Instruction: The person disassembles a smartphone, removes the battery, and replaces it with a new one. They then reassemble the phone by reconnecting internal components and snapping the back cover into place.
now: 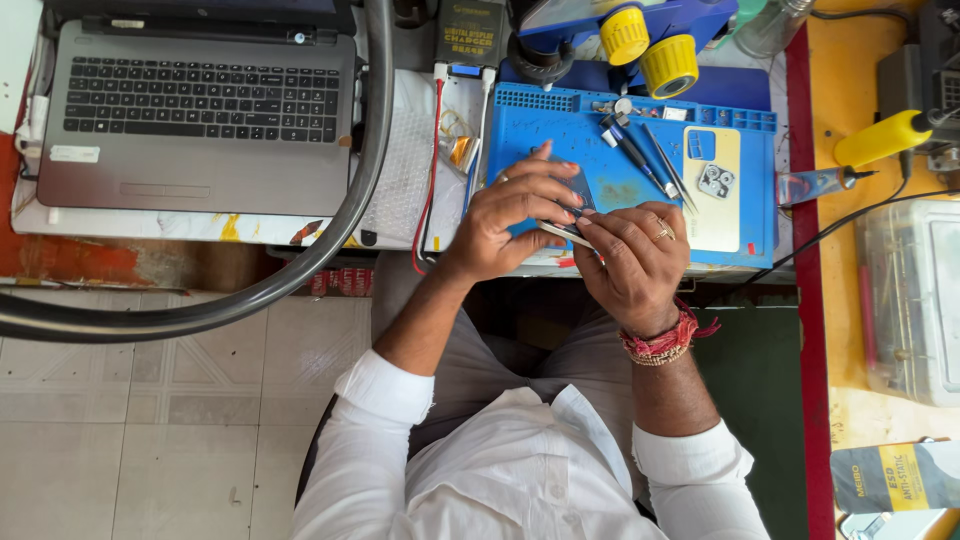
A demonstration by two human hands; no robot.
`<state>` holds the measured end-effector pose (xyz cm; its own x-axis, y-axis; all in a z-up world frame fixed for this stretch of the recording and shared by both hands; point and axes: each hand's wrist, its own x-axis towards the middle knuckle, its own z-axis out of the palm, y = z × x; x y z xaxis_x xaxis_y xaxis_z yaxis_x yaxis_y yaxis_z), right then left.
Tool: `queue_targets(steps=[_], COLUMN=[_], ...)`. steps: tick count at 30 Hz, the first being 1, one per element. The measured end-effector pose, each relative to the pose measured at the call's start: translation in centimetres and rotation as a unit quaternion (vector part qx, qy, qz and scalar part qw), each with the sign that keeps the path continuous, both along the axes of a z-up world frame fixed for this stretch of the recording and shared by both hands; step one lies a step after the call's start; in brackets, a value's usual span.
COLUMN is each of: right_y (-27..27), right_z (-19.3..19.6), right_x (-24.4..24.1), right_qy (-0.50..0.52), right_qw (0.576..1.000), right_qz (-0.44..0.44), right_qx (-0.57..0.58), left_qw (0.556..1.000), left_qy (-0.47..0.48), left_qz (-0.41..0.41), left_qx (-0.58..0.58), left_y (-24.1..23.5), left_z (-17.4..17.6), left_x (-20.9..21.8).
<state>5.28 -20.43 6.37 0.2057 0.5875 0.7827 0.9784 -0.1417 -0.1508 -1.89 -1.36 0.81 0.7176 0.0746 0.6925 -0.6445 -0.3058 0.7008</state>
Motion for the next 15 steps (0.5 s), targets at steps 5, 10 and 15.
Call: queue_targets(steps=[5, 10, 15], right_y=[0.7, 1.1, 1.4], right_z=[-1.2, -2.4, -2.6], right_x=[-0.1, 0.2, 0.8], right_qy=[0.081, 0.14, 0.135], right_qw=[0.994, 0.984, 0.985], right_qz=[0.036, 0.057, 0.058], right_qx=[0.064, 0.095, 0.088], left_qw=[0.985, 0.98, 0.925], left_qy=[-0.012, -0.012, -0.041], left_qz=[-0.054, -0.063, -0.124], left_qx=[-0.164, -0.187, -0.357], left_y=[-0.5, -0.1, -0.4], left_z=[-2.0, -3.7, -4.1], left_x=[1.4, 1.1, 1.4])
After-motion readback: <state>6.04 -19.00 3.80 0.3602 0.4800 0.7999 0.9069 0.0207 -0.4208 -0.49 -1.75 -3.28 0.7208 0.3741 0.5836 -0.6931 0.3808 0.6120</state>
